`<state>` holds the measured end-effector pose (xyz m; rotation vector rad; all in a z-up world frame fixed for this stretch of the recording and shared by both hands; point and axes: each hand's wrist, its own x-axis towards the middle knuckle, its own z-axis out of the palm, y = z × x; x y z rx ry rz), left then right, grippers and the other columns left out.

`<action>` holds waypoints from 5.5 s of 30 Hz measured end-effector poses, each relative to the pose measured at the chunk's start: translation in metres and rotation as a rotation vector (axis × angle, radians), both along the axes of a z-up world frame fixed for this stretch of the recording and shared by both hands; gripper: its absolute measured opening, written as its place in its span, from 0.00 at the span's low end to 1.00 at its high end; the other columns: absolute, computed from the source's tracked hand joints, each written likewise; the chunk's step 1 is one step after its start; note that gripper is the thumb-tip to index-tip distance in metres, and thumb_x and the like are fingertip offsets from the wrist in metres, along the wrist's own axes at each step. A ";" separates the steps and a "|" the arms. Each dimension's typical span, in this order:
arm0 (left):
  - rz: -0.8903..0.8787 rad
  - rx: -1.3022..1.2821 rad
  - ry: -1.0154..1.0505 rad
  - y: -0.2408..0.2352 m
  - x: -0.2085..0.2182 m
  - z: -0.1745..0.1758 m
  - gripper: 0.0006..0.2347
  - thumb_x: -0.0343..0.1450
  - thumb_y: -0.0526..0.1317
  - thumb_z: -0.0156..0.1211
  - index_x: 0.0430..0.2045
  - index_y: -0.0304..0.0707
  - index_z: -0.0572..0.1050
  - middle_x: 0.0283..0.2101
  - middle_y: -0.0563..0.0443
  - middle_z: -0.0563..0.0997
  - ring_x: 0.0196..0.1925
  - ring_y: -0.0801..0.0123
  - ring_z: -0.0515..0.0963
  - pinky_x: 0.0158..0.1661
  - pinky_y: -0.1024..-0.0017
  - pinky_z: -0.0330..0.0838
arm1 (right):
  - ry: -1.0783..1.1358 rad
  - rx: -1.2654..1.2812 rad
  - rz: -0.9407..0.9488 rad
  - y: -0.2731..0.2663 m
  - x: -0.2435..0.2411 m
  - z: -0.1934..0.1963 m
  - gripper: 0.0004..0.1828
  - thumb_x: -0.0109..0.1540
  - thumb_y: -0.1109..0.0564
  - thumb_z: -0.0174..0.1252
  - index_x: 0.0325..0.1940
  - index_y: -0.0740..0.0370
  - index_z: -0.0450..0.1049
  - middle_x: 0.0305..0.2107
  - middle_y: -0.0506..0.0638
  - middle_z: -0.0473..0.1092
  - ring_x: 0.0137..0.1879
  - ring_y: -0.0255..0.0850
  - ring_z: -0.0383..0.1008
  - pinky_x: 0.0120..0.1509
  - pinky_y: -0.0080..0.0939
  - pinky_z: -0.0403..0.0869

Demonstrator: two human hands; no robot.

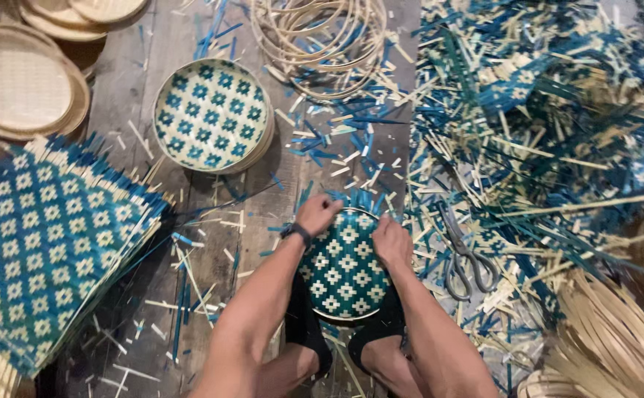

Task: The person assembles round woven baskets by placing a circular bamboo frame onto a pre-woven mat, trimming excess mat material with shears, and stacking the finished units. The person repeats this process for multiple baskets.

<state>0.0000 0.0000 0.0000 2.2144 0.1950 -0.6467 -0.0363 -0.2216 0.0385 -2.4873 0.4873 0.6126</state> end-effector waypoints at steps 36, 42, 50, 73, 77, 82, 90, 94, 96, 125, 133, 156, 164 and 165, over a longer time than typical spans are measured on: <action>0.328 0.130 0.097 0.016 -0.079 0.066 0.41 0.56 0.67 0.70 0.46 0.20 0.79 0.50 0.26 0.83 0.52 0.44 0.82 0.53 0.54 0.73 | -0.804 0.003 0.037 -0.074 -0.048 0.028 0.20 0.62 0.46 0.52 0.44 0.65 0.76 0.40 0.68 0.71 0.47 0.67 0.71 0.49 0.68 0.70; 0.187 -0.120 -0.611 -0.025 -0.129 0.221 0.30 0.62 0.56 0.72 0.43 0.25 0.73 0.44 0.33 0.80 0.44 0.50 0.80 0.46 0.57 0.74 | -0.011 -0.409 0.506 -0.249 -0.070 0.176 0.14 0.54 0.50 0.57 0.35 0.61 0.82 0.39 0.61 0.78 0.47 0.57 0.79 0.53 0.59 0.76; -0.844 0.455 -0.684 -0.027 -0.218 0.132 0.14 0.62 0.34 0.58 0.40 0.31 0.71 0.57 0.35 0.71 0.55 0.42 0.73 0.48 0.53 0.72 | -0.226 -0.090 0.244 -0.309 -0.143 0.092 0.19 0.61 0.44 0.57 0.36 0.63 0.79 0.33 0.63 0.77 0.42 0.62 0.77 0.46 0.59 0.75; 0.174 0.410 -0.395 -0.101 -0.167 0.086 0.56 0.51 0.61 0.78 0.68 0.24 0.54 0.64 0.29 0.62 0.66 0.37 0.60 0.62 0.38 0.52 | 0.189 0.297 0.006 -0.242 -0.158 -0.036 0.25 0.52 0.44 0.70 0.41 0.66 0.75 0.33 0.66 0.77 0.39 0.60 0.77 0.44 0.52 0.76; -0.039 0.348 -0.508 -0.087 -0.163 0.113 0.52 0.52 0.60 0.78 0.67 0.29 0.58 0.60 0.33 0.68 0.61 0.41 0.66 0.60 0.46 0.57 | 0.002 0.147 0.122 -0.228 -0.175 0.002 0.26 0.57 0.40 0.66 0.45 0.64 0.75 0.32 0.62 0.75 0.38 0.57 0.76 0.45 0.50 0.74; -0.258 0.290 -0.518 -0.080 -0.172 0.110 0.53 0.50 0.61 0.79 0.65 0.29 0.58 0.58 0.34 0.69 0.58 0.41 0.67 0.59 0.46 0.58 | -0.181 0.192 0.351 -0.230 -0.168 0.017 0.29 0.57 0.41 0.63 0.54 0.63 0.73 0.43 0.65 0.72 0.49 0.60 0.74 0.54 0.53 0.73; -0.235 0.283 -0.503 -0.098 -0.164 0.089 0.53 0.47 0.51 0.83 0.66 0.32 0.57 0.62 0.36 0.67 0.64 0.41 0.63 0.63 0.45 0.53 | -0.044 -0.086 0.418 -0.160 -0.120 0.026 0.30 0.54 0.39 0.62 0.49 0.66 0.74 0.46 0.67 0.71 0.50 0.63 0.74 0.52 0.59 0.73; -0.301 0.221 -0.502 -0.089 -0.159 0.090 0.52 0.47 0.48 0.83 0.67 0.33 0.57 0.62 0.35 0.66 0.63 0.39 0.63 0.62 0.45 0.53 | 0.083 -0.199 0.411 -0.167 -0.121 0.039 0.25 0.60 0.35 0.57 0.42 0.59 0.75 0.40 0.61 0.76 0.46 0.57 0.78 0.54 0.55 0.75; -0.331 0.178 -0.476 -0.089 -0.156 0.091 0.51 0.47 0.47 0.83 0.66 0.34 0.58 0.60 0.36 0.67 0.63 0.40 0.63 0.63 0.46 0.54 | -0.017 -0.170 0.446 -0.173 -0.123 0.041 0.21 0.59 0.36 0.56 0.38 0.56 0.75 0.36 0.57 0.76 0.42 0.54 0.79 0.51 0.54 0.76; 0.357 0.572 -0.179 -0.163 -0.161 0.057 0.43 0.63 0.67 0.63 0.60 0.24 0.63 0.69 0.30 0.62 0.69 0.35 0.58 0.68 0.27 0.34 | -0.507 -0.382 0.630 -0.150 -0.078 0.011 0.25 0.52 0.45 0.60 0.44 0.67 0.72 0.36 0.57 0.72 0.44 0.50 0.75 0.47 0.49 0.76; 0.173 0.396 -0.356 -0.145 -0.168 0.057 0.46 0.59 0.58 0.64 0.67 0.18 0.58 0.70 0.26 0.61 0.71 0.33 0.57 0.69 0.37 0.40 | 0.302 0.023 0.331 -0.174 -0.075 -0.013 0.22 0.59 0.45 0.56 0.47 0.63 0.68 0.36 0.57 0.74 0.42 0.52 0.76 0.47 0.53 0.75; -0.488 0.289 -0.292 -0.101 -0.165 0.078 0.50 0.54 0.53 0.73 0.69 0.28 0.51 0.73 0.36 0.56 0.76 0.46 0.52 0.69 0.37 0.33 | -0.202 -0.477 0.819 -0.176 -0.053 -0.009 0.23 0.56 0.49 0.58 0.51 0.63 0.69 0.41 0.55 0.69 0.48 0.45 0.70 0.54 0.46 0.70; -0.747 0.239 -0.327 -0.076 -0.159 0.082 0.51 0.51 0.51 0.76 0.70 0.35 0.53 0.72 0.41 0.59 0.75 0.50 0.55 0.71 0.40 0.33 | -0.429 -0.378 0.870 -0.183 -0.051 -0.044 0.24 0.52 0.45 0.61 0.46 0.62 0.70 0.37 0.54 0.69 0.46 0.48 0.71 0.49 0.46 0.71; -0.781 0.246 -0.330 -0.076 -0.160 0.081 0.50 0.51 0.50 0.75 0.70 0.36 0.54 0.72 0.43 0.60 0.75 0.52 0.56 0.72 0.41 0.34 | -0.332 -0.487 0.968 -0.187 -0.052 -0.043 0.20 0.53 0.51 0.60 0.47 0.59 0.71 0.37 0.52 0.69 0.47 0.46 0.72 0.48 0.44 0.71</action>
